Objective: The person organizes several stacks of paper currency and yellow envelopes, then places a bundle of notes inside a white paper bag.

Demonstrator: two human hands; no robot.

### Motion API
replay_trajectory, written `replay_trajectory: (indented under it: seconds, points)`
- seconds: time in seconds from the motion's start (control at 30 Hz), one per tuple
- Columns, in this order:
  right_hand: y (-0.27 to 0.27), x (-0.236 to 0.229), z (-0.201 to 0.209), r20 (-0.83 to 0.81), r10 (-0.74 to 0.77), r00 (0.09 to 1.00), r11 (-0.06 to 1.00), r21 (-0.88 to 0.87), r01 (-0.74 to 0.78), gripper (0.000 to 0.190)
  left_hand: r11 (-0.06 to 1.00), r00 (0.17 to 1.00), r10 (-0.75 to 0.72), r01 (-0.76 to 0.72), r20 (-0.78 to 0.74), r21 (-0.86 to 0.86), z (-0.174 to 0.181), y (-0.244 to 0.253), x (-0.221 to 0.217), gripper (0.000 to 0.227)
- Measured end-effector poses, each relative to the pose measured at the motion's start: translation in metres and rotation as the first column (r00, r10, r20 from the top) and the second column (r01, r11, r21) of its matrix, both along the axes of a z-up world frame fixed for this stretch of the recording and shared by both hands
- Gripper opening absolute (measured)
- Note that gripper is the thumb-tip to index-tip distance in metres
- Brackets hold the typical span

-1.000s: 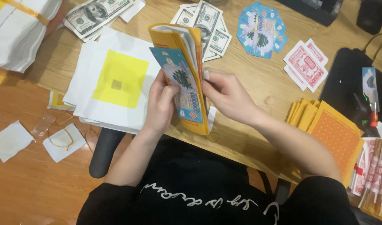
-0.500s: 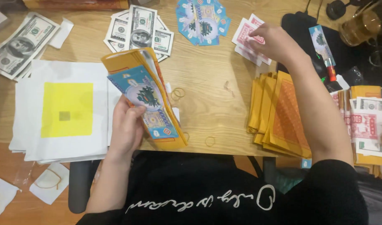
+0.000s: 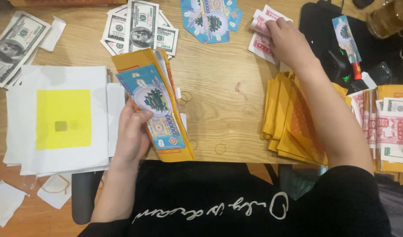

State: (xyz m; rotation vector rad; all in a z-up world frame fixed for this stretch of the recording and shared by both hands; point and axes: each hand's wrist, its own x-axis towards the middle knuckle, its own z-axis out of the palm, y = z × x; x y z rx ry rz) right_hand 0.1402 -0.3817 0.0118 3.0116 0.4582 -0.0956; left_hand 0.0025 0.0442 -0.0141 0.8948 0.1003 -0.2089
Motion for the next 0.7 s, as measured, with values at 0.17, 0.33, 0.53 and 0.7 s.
replay_trajectory:
  seconds: [0.17, 0.33, 0.53, 0.7]
  points:
    - [0.002, 0.005, 0.022, -0.017, -0.218, 0.976, 0.955, 0.205, 0.216, 0.058, 0.999, 1.0, -0.006, 0.006, 0.002, -0.037, 0.006, 0.002, -0.001, 0.042]
    - [-0.041, 0.015, 0.028, 0.217, -0.21, 0.953, 0.955, 0.252, 0.153, 0.014, 0.999, 0.999, 0.028, -0.029, -0.034, -0.024, 0.011, 0.0, -0.001, 0.05]
    - [-0.006, -0.011, 0.058, -0.124, -0.214, 0.969, 0.947, 0.218, 0.237, 0.026, 0.999, 0.994, 0.0, 0.005, -0.109, 0.043, 0.014, -0.009, 0.0, 0.041]
    - [0.096, -0.075, 0.154, -0.273, -0.209, 0.939, 0.796, 0.511, 0.325, 0.039, 0.991, 0.993, -0.048, 0.061, -0.107, 0.117, 0.018, -0.027, 0.009, 0.042]
